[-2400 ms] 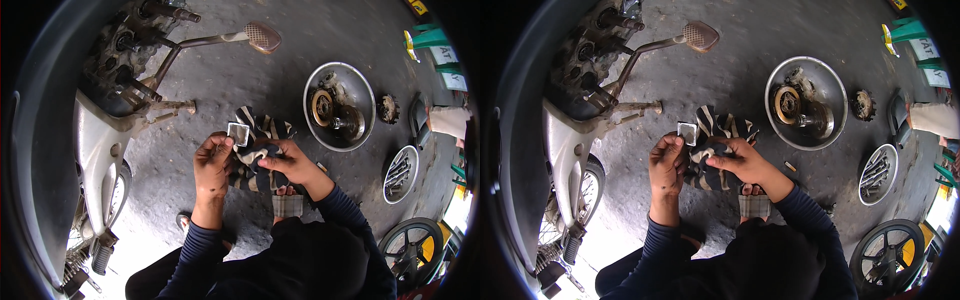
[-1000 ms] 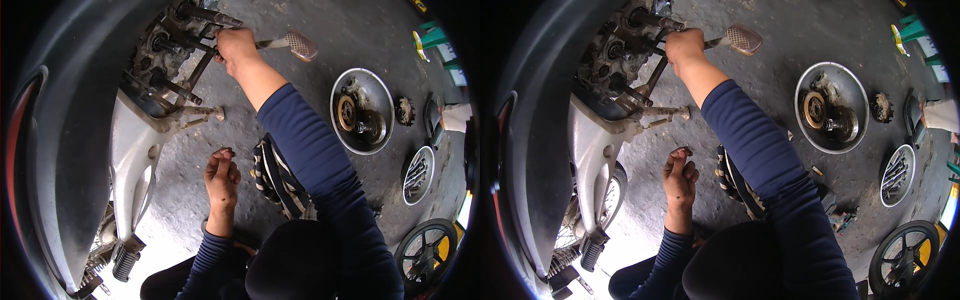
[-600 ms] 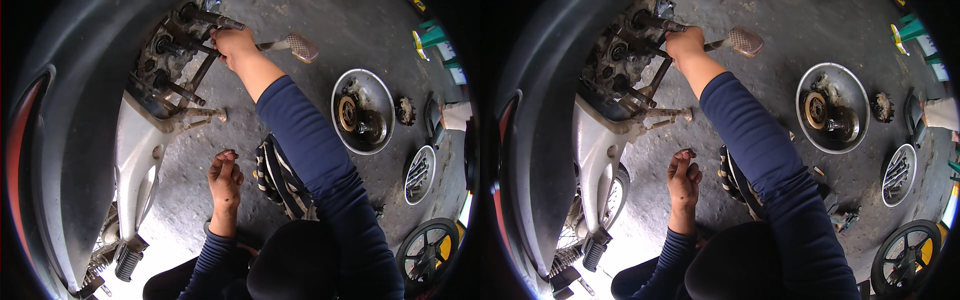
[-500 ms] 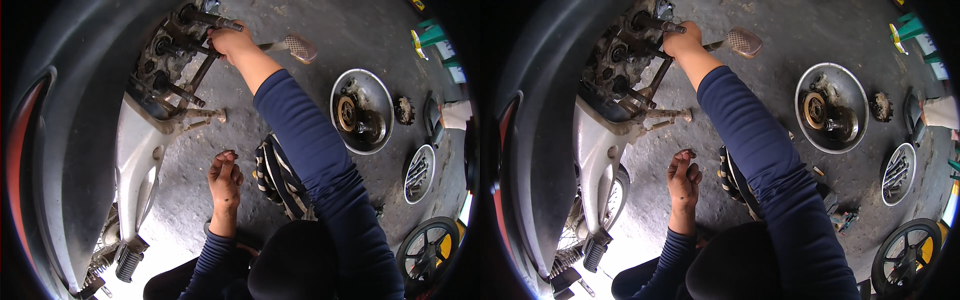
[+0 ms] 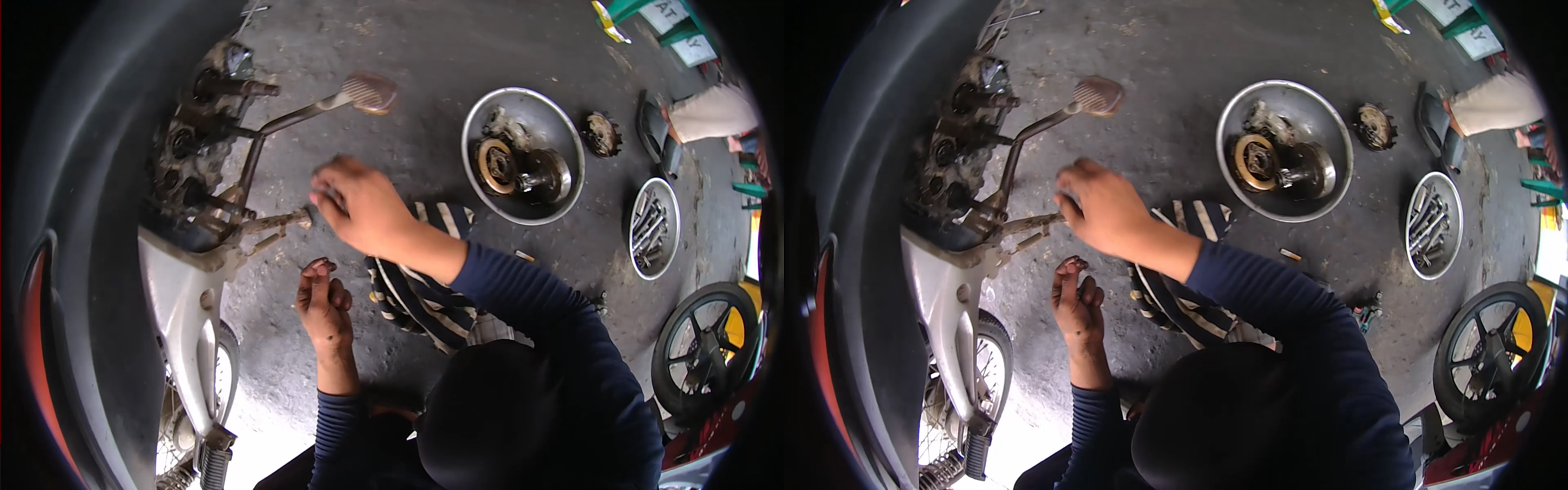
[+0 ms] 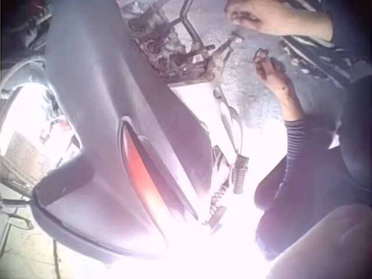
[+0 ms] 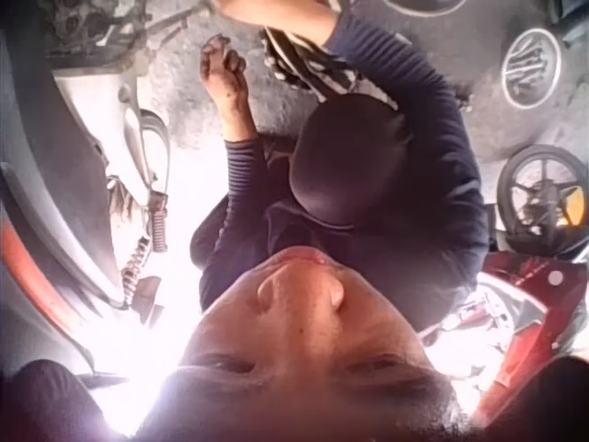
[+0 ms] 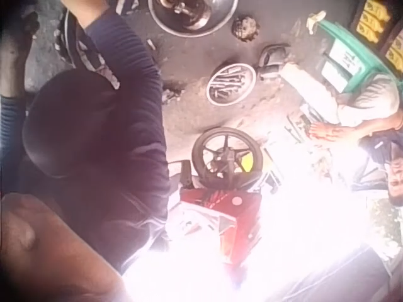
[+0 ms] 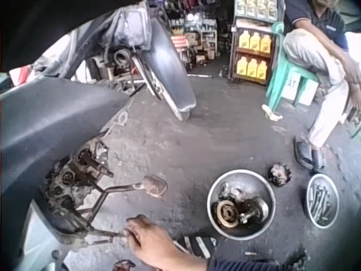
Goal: Replacing or repairing parts of a motorcycle engine, specifically focusing on the clutch or gearbox components.
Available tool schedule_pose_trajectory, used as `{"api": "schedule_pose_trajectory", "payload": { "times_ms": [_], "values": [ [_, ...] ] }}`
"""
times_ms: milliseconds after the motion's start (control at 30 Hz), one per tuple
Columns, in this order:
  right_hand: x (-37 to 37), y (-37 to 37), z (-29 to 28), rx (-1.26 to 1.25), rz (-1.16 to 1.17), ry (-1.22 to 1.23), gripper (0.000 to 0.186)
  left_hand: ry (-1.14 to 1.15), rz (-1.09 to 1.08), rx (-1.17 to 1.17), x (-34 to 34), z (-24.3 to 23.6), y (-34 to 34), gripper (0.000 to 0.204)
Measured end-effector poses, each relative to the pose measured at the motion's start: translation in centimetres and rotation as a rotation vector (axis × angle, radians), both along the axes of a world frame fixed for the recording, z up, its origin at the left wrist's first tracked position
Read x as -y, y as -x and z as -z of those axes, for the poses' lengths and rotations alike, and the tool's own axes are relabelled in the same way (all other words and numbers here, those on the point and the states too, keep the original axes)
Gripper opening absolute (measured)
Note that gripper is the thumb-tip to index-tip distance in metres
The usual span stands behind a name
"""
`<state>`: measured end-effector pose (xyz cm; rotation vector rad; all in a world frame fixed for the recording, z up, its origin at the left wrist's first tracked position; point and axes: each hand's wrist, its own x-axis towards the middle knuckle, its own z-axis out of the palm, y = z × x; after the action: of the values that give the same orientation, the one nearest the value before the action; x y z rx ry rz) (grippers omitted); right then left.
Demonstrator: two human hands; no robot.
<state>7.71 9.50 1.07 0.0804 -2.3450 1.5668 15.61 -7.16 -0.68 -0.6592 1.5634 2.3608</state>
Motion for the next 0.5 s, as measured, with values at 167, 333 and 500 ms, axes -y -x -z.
{"api": "schedule_pose_trajectory", "payload": {
  "times_ms": [167,333,500],
  "values": [
    [-4.0,-17.7,9.1,0.381,-0.426,-0.577,0.024,0.149,0.165,-0.138,-4.3,0.8,0.3,0.012],
    [-7.1,-19.3,7.2,0.537,-0.57,-0.321,0.039,0.452,0.489,-0.277,-11.6,0.8,1.5,0.016],
    [-22.2,-10.1,0.8,0.214,-0.251,-0.352,0.035,0.428,0.517,-0.235,-18.3,0.2,4.5,0.016]
  ]
}}
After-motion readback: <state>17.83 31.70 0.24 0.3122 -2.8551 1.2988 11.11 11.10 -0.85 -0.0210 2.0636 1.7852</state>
